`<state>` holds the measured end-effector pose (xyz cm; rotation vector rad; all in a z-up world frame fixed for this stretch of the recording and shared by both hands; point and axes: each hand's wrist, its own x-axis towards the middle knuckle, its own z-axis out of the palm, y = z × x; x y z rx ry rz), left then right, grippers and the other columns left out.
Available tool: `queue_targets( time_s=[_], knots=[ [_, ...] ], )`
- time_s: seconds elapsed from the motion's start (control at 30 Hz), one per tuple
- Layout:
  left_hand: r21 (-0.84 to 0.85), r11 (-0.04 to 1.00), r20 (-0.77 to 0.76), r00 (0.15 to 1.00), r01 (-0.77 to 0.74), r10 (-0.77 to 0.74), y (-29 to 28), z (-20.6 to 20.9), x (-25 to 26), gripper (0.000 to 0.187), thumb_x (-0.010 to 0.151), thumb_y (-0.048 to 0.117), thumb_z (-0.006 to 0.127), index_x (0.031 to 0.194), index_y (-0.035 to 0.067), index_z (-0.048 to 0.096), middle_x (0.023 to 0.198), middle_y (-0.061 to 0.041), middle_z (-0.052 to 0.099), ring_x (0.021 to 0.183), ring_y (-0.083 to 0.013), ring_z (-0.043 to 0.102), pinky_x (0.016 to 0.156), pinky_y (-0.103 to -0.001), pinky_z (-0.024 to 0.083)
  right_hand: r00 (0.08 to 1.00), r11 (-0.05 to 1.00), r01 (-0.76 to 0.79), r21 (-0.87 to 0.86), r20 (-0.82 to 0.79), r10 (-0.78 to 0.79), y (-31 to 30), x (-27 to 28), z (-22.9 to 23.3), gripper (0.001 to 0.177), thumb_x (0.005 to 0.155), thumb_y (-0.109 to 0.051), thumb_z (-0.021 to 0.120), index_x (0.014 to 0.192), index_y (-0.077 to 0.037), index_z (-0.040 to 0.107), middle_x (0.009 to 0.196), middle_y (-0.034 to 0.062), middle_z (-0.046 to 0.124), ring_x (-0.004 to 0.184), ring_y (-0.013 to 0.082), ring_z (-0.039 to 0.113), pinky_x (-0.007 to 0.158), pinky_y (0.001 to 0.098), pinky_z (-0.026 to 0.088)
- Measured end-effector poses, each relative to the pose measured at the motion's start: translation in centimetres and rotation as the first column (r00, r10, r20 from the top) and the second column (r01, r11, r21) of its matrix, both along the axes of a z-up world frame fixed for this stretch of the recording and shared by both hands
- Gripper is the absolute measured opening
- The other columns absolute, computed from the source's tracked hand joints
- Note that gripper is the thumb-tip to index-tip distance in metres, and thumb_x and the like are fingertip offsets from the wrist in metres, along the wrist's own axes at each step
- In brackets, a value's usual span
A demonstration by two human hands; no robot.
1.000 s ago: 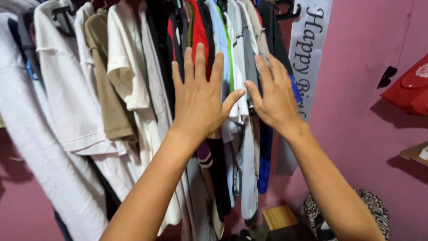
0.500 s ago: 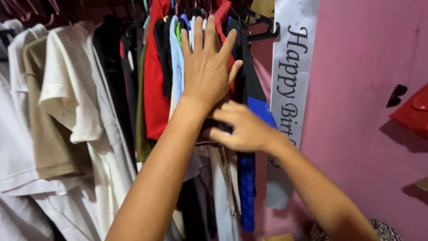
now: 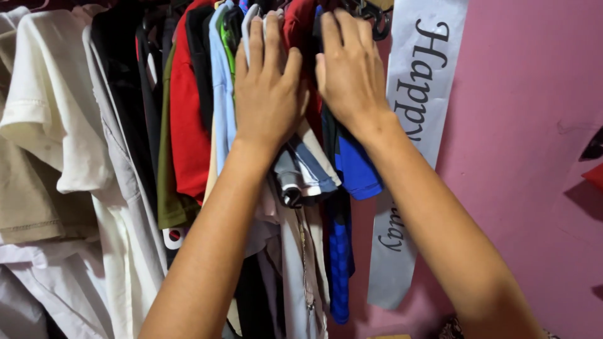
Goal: Organizing clothes by taking them out of a closet and placing them on a bed.
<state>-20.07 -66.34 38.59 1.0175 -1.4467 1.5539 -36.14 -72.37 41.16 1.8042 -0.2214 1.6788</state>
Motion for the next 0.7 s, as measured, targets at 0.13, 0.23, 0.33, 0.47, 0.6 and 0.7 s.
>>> queue_targets(
  time_s=[0.13, 0.23, 0.33, 0.47, 0.6, 0.7],
  knots=[
    [0.006, 0.999, 0.047, 0.998, -0.050, 0.050, 0.5, -0.2, 1.7, 0.045, 0.092, 0.023, 0.077, 0.129, 0.001, 0.065, 0.162, -0.028, 0.035, 0.153, -0.0467, 0.031, 0.123, -0.058, 0.032, 0.999, 0.958, 0.026, 0.285, -0.026, -0.020, -3.1, 0.6, 0.7, 0.037, 0.095, -0.010, 0.070, 0.125, 0.008, 0.058, 0.115, 0.0263, 0.067, 0.104, 0.0466, 0.065, 0.091, 0.0504, 0.053],
    [0.027, 0.997, 0.045, 0.996, -0.074, 0.073, 0.4, -0.2, 2.0, 0.051, 0.088, 0.023, 0.079, 0.133, 0.005, 0.066, 0.162, -0.028, 0.035, 0.152, -0.0459, 0.032, 0.121, -0.058, 0.032, 1.000, 0.906, 0.006, 0.423, 0.004, -0.009, -7.5, 0.8, 2.6, 0.033, 0.092, -0.012, 0.072, 0.117, 0.005, 0.059, 0.100, 0.0262, 0.069, 0.092, 0.0486, 0.066, 0.083, 0.0540, 0.052],
    [0.032, 0.996, 0.032, 0.996, -0.083, 0.082, 0.1, -0.3, 2.0, 0.051, 0.088, 0.023, 0.080, 0.133, 0.005, 0.066, 0.162, -0.027, 0.035, 0.152, -0.0450, 0.033, 0.121, -0.057, 0.032, 0.992, 0.886, -0.124, 0.446, 0.051, 0.113, -12.2, 1.0, 4.7, 0.038, 0.081, -0.015, 0.078, 0.109, 0.004, 0.060, 0.089, 0.0214, 0.070, 0.083, 0.0413, 0.068, 0.076, 0.0504, 0.054],
    [0.016, 0.996, 0.018, 0.996, -0.093, 0.093, -0.1, -0.4, 2.0, 0.048, 0.087, 0.020, 0.078, 0.130, 0.003, 0.065, 0.164, -0.026, 0.034, 0.154, -0.0440, 0.031, 0.124, -0.055, 0.031, 0.938, 0.535, -0.269, 0.801, 0.093, 0.333, -10.3, 1.0, 5.0, 0.043, 0.096, -0.036, 0.078, 0.104, 0.000, 0.058, 0.083, 0.0102, 0.063, 0.074, 0.0205, 0.057, 0.063, 0.0397, 0.047],
    [0.040, 0.995, -0.002, 0.996, -0.091, 0.091, 0.1, -0.3, 1.9, 0.055, 0.086, 0.023, 0.080, 0.137, 0.005, 0.066, 0.163, -0.027, 0.034, 0.151, -0.0444, 0.033, 0.123, -0.055, 0.031, 0.770, 0.296, -0.514, 0.805, 0.280, 0.574, -11.6, 2.1, 3.2, 0.038, 0.098, -0.029, 0.075, 0.119, -0.005, 0.054, 0.092, 0.0064, 0.066, 0.075, 0.0107, 0.062, 0.061, 0.0293, 0.053],
    [0.045, 0.996, -0.017, 0.997, -0.081, 0.082, 0.2, -0.3, 1.4, 0.058, 0.085, 0.025, 0.080, 0.138, 0.005, 0.066, 0.161, -0.027, 0.035, 0.149, -0.0445, 0.034, 0.120, -0.056, 0.031, 0.585, 0.097, -0.637, 0.765, 0.398, 0.706, -9.1, 1.9, 3.0, 0.043, 0.093, -0.009, 0.069, 0.132, -0.012, 0.049, 0.094, 0.0067, 0.069, 0.074, 0.0120, 0.069, 0.061, 0.0285, 0.060]
  ],
)
